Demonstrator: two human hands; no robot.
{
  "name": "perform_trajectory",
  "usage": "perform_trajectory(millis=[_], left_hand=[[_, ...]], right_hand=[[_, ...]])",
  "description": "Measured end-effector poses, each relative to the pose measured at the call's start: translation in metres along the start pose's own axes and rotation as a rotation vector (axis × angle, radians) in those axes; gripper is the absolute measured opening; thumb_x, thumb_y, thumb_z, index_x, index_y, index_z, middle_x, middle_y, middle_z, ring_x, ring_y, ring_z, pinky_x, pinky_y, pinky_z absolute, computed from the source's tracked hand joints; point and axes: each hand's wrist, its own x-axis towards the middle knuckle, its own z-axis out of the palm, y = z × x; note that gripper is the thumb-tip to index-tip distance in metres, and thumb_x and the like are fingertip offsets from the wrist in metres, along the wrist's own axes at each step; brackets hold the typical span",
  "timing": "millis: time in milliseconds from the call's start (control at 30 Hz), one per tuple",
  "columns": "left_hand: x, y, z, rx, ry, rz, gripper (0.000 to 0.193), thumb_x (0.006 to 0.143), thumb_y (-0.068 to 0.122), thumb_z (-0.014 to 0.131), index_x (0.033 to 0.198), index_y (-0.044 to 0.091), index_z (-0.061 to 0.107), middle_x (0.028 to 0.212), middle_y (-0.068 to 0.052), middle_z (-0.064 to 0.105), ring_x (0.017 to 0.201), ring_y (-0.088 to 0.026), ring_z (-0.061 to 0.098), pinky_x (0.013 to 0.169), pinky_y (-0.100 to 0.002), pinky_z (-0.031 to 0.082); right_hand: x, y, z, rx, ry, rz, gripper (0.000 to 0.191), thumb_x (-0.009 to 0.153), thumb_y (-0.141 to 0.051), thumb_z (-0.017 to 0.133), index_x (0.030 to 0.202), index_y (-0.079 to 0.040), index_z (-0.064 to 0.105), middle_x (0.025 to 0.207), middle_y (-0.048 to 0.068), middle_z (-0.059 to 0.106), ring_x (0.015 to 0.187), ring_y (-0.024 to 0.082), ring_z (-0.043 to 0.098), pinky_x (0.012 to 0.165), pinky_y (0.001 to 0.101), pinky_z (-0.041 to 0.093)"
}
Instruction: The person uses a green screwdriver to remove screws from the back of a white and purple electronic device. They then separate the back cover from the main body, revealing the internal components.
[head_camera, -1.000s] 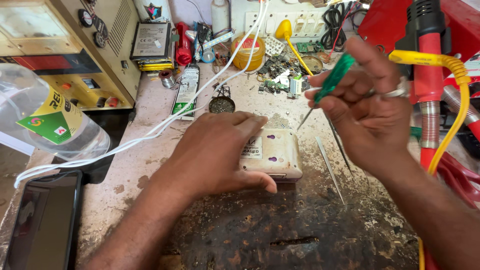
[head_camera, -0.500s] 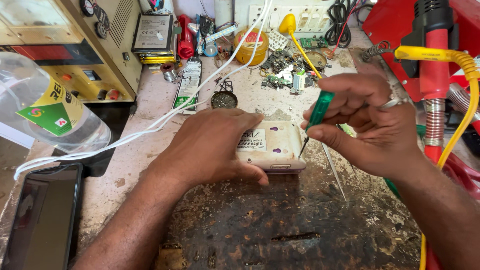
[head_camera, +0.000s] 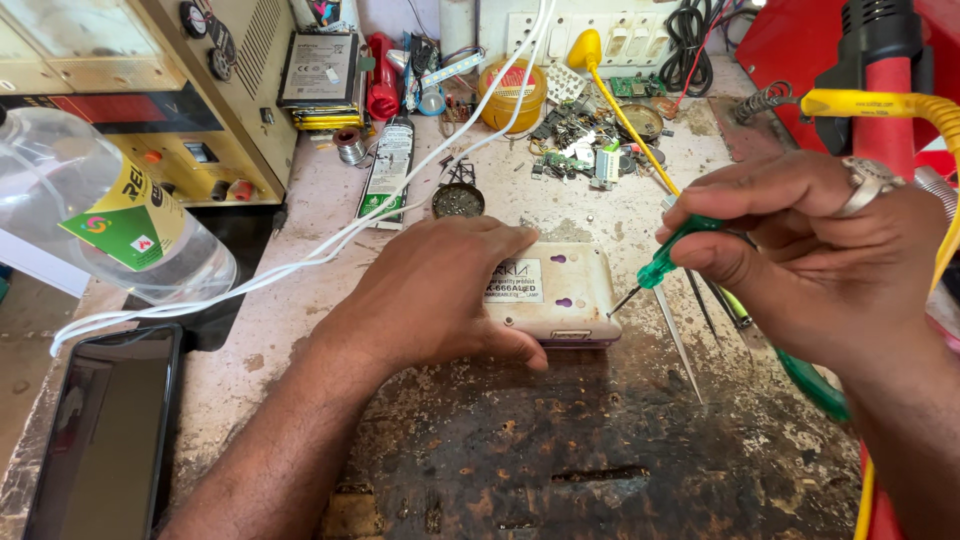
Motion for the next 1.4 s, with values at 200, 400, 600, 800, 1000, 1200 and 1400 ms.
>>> perform_trajectory(millis=[200, 400, 600, 800, 1000, 1200, 1400], left_hand=[[-0.002, 0.0, -0.003, -0.02, -0.001, 0.008, 0.117, 0.047, 0.065, 0.089, 0.146, 0.013, 0.054, 0.129, -0.011, 0.066, 0.115, -0.028, 0.061, 0.099, -0.047, 0.047], [0.0, -0.002, 0.001, -0.028, 0.021, 0.041, 0.117, 0.048, 0.065, 0.089, 0.145, 0.009, 0.055, 0.124, -0.013, 0.067, 0.114, -0.029, 0.062, 0.1, -0.046, 0.047], [0.002, -0.002, 0.002, -0.043, -0.004, 0.02, 0.118, 0.048, 0.063, 0.089, 0.147, 0.01, 0.053, 0.121, -0.012, 0.068, 0.113, -0.027, 0.063, 0.101, -0.045, 0.048], [0.002, 0.0, -0.001, -0.041, -0.026, -0.009, 0.118, 0.049, 0.065, 0.089, 0.148, 0.012, 0.052, 0.123, -0.011, 0.067, 0.113, -0.027, 0.062, 0.1, -0.045, 0.047], [0.001, -0.002, 0.001, -0.031, -0.005, 0.022, 0.118, 0.049, 0.067, 0.087, 0.148, 0.012, 0.052, 0.123, -0.011, 0.067, 0.114, -0.028, 0.062, 0.1, -0.045, 0.048], [0.002, -0.001, 0.002, -0.021, 0.012, 0.025, 0.119, 0.048, 0.067, 0.088, 0.148, 0.013, 0.052, 0.128, -0.012, 0.066, 0.115, -0.029, 0.062, 0.098, -0.046, 0.048], [0.001, -0.006, 0.003, -0.01, -0.002, 0.013, 0.117, 0.049, 0.066, 0.088, 0.148, 0.014, 0.052, 0.124, -0.011, 0.067, 0.115, -0.03, 0.062, 0.1, -0.046, 0.048]], right_hand=[[0.007, 0.003, 0.018, 0.041, -0.06, -0.024, 0.021, 0.102, -0.007, 0.059, 0.12, 0.004, 0.065, 0.098, 0.012, 0.073, 0.093, 0.019, 0.073, 0.08, 0.0306, 0.063], [-0.004, 0.024, 0.041, 0.828, -0.031, 0.127, 0.022, 0.115, -0.018, 0.051, 0.102, -0.001, 0.058, 0.079, 0.006, 0.055, 0.067, 0.012, 0.048, 0.064, 0.0293, 0.044], [0.004, 0.036, 0.037, 1.019, -0.17, 0.105, 0.028, 0.112, -0.027, 0.05, 0.096, -0.006, 0.061, 0.073, 0.003, 0.055, 0.064, 0.012, 0.052, 0.059, 0.0305, 0.045], [0.008, 0.013, 0.011, -0.076, -0.101, -0.192, 0.031, 0.109, -0.03, 0.059, 0.121, -0.003, 0.068, 0.089, 0.006, 0.066, 0.079, 0.015, 0.062, 0.07, 0.0311, 0.051], [0.011, 0.006, 0.002, 0.091, -0.149, -0.078, 0.028, 0.103, -0.018, 0.061, 0.125, -0.002, 0.063, 0.109, 0.01, 0.072, 0.103, 0.016, 0.072, 0.089, 0.0332, 0.064], [0.005, 0.013, 0.0, -0.079, -0.048, -0.101, 0.018, 0.104, -0.013, 0.071, 0.119, -0.002, 0.073, 0.104, 0.014, 0.071, 0.094, 0.015, 0.064, 0.083, 0.0278, 0.058], [0.004, 0.014, 0.002, -0.059, -0.094, -0.115, 0.017, 0.1, -0.01, 0.069, 0.115, -0.004, 0.073, 0.099, 0.012, 0.074, 0.109, 0.021, 0.064, 0.09, 0.0312, 0.06]])
